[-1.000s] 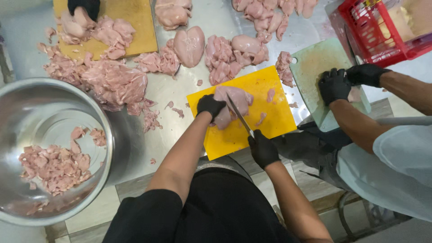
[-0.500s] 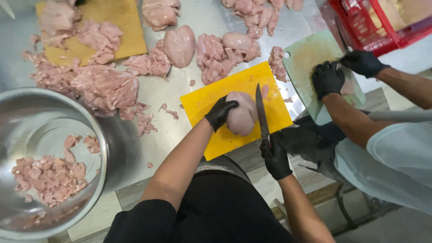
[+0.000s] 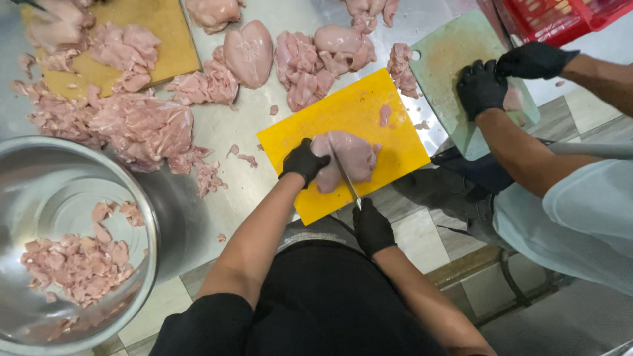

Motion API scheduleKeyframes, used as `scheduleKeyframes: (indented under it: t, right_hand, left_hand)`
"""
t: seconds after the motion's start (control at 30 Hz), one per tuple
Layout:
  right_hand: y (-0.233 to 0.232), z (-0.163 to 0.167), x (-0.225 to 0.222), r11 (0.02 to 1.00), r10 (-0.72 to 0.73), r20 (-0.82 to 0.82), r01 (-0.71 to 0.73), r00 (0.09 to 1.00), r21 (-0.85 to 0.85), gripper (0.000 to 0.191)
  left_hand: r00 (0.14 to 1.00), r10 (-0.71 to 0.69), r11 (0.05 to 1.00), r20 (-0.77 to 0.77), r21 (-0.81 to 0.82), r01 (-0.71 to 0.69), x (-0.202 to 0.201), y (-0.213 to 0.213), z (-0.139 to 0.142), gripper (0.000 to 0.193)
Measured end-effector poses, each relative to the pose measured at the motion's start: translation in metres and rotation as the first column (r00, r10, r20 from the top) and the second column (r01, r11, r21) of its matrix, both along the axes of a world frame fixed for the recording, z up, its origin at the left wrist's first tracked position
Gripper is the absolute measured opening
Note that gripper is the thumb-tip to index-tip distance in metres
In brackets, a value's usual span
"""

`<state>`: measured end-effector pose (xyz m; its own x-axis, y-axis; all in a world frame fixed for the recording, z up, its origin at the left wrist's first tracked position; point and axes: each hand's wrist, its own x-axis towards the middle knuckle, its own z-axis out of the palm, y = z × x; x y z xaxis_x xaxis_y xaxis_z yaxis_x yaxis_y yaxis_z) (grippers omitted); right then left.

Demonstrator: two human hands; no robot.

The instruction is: The person trims raw chicken breast fillets on a yellow cutting board, using a knife to cut away fat and unwanted pieces by hand. Trimmed pieces are placed into a large metal bowl while coworkers cut chicken on adjacent boards.

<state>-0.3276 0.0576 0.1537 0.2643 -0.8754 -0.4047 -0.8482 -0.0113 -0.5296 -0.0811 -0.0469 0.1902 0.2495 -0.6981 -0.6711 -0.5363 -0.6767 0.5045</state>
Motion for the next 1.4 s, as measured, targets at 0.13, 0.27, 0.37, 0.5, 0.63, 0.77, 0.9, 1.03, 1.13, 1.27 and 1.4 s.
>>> scheduleKeyframes:
  t: [0.13,0.27,0.37,0.5,0.63,0.77,0.9,1.03,1.13,1.27,1.4]
  right_hand:
    - [0.0,-0.016,0.013,0.999,-0.025,-0.005,0.025,1.0,-0.026,0.027]
    - [-0.003,-0.037,0.036,0.997,-0.065,0.002,0.065,0.998,0.044,0.03]
    - [-0.009,-0.049,0.05,0.993,-0.089,-0.027,0.091,0.996,0.079,0.03]
    - [-0.038,-0.055,0.071,0.991,-0.111,-0.03,0.113,0.993,0.075,0.035]
    - [-0.085,-0.058,0.099,0.995,-0.086,-0.125,0.091,0.988,0.038,0.039]
    - [-0.088,-0.055,0.1,0.992,-0.07,-0.121,0.082,0.99,0.096,0.031]
    - [-0.036,-0.043,0.074,0.96,-0.137,-0.121,0.162,0.983,0.23,0.039]
    - [-0.029,-0.034,0.068,0.966,-0.149,-0.078,0.161,0.986,0.2,0.041]
    - [-0.068,-0.033,0.081,0.992,0.01,-0.115,0.005,0.993,0.13,0.045]
    - [-0.106,-0.024,0.088,0.99,-0.03,-0.113,0.045,0.993,0.134,0.041]
    - [-0.081,-0.023,0.058,0.994,0.016,-0.12,-0.003,0.993,0.108,0.04]
  left_hand:
    - [0.997,-0.079,0.997,0.012,0.003,0.079,0.008,-0.004,-0.006,0.056]
    - [0.994,-0.107,0.994,0.005,0.037,0.107,0.008,-0.012,-0.005,0.05]
    - [0.996,-0.085,0.994,-0.006,0.068,0.086,0.002,-0.018,-0.005,0.047]
    - [0.996,-0.068,0.991,-0.064,0.108,0.075,0.0,-0.027,-0.02,0.047]
    - [0.975,-0.223,0.975,0.004,0.018,0.223,0.011,-0.035,-0.034,0.046]
    - [0.976,-0.203,0.977,-0.074,0.046,0.206,0.022,-0.035,-0.033,0.043]
    - [0.981,-0.188,0.982,-0.046,-0.036,0.186,0.023,-0.027,-0.036,0.043]
    - [0.963,-0.269,0.955,0.015,-0.127,0.268,0.023,-0.022,-0.064,0.044]
    - [0.93,-0.362,0.926,-0.066,-0.14,0.351,0.026,0.0,-0.092,0.047]
    - [0.815,-0.565,0.795,-0.13,-0.351,0.495,0.029,0.052,-0.106,0.049]
    - [0.749,-0.092,0.922,-0.656,-0.339,-0.184,0.036,0.077,-0.09,0.043]
